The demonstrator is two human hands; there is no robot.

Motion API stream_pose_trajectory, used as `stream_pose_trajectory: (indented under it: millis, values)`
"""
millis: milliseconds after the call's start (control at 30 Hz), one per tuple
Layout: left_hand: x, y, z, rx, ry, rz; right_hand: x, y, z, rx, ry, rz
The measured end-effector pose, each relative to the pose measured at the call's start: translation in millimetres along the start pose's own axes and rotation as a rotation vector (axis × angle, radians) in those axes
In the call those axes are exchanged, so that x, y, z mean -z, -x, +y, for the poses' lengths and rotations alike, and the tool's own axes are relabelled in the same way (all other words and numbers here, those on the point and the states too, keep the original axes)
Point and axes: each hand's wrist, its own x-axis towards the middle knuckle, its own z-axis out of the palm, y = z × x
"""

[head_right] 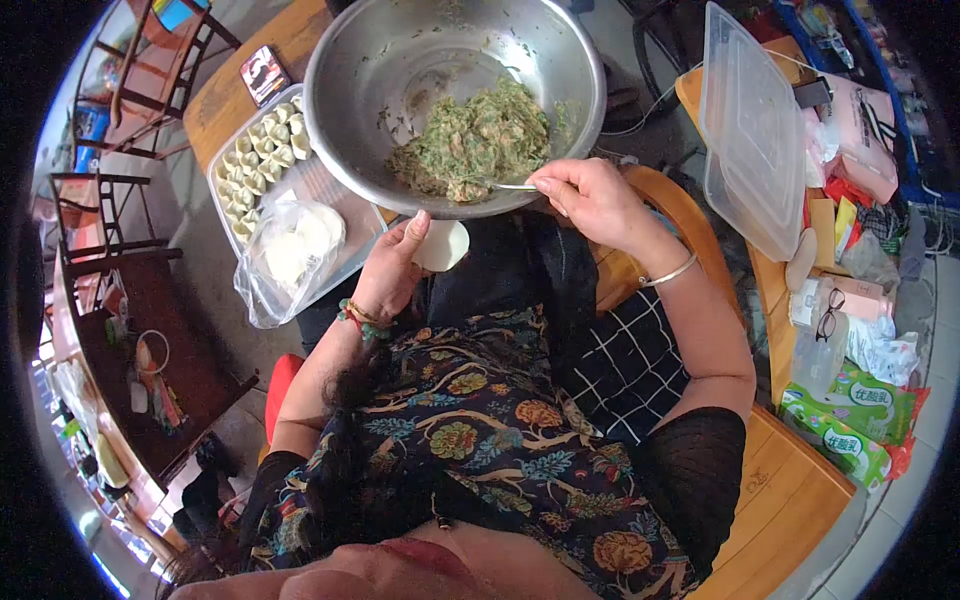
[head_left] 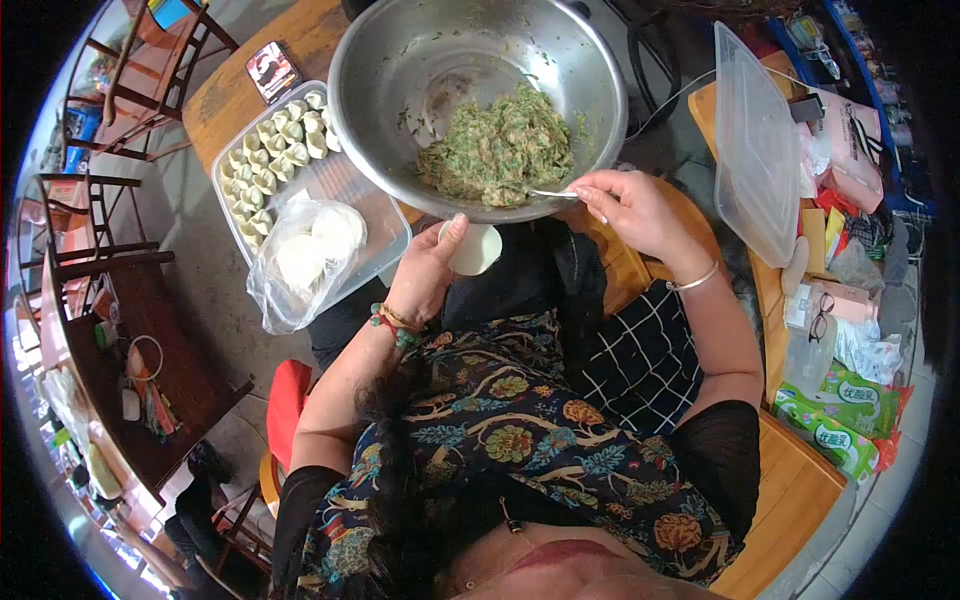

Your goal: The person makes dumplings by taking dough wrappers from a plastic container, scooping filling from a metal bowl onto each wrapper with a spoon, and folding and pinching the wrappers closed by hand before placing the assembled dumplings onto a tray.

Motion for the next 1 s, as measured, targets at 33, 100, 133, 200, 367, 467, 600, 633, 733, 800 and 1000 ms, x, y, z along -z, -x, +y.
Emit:
stream_pose_trajectory:
  millis: [33, 100, 133, 200, 367, 467, 600, 633, 733, 800, 1000]
  values:
    - [0.1, 3.4, 0.1, -0.010, -0.004, 0.002, -3.0, -0.5, -0.9, -0.030, -0.085, -0.012]
    - [1.5, 12.0, -0.4, -0.042, -0.002, -0.013, -7.9, -0.9, -7.6, -0.049, -0.172, -0.025]
    - [7.7, 14.6, -0.7, -0.031, -0.041, -0.038, -10.1, -0.7, -13.5, -0.113, -0.263, -0.041]
    - [8.3, 28.4, 0.0, -0.059, 0.005, -0.016, -14.8, -0.3, -19.8, -0.165, -0.353, -0.064]
    - [13.3, 57.7, 9.7, -0.179, 0.193, -0.016, -42.7, 7.5, -29.9, 0.129, -0.366, 0.045]
    - [10.7, 67.3, 18.5, -0.270, 0.294, -0.090, -64.7, 20.2, -46.4, 0.284, -0.104, 0.115]
    - [7.0, 73.2, 25.0, -0.339, 0.390, -0.194, -88.8, 31.1, -56.6, 0.629, 0.254, 0.244]
    - [7.0, 73.2, 25.0, -0.341, 0.391, -0.193, -93.3, 32.8, -55.8, 0.713, 0.360, 0.265]
    - [5.2, 72.3, 21.3, -0.365, 0.382, -0.155, -104.1, 36.9, -48.8, 0.721, 0.381, 0.275]
    - [4.0, 71.2, 17.4, -0.377, 0.354, -0.098, -107.9, 39.3, -46.6, 0.717, 0.407, 0.272]
    - [4.9, 73.1, 15.8, -0.407, 0.317, -0.085, -115.2, 39.2, -41.2, 0.475, 0.058, 0.301]
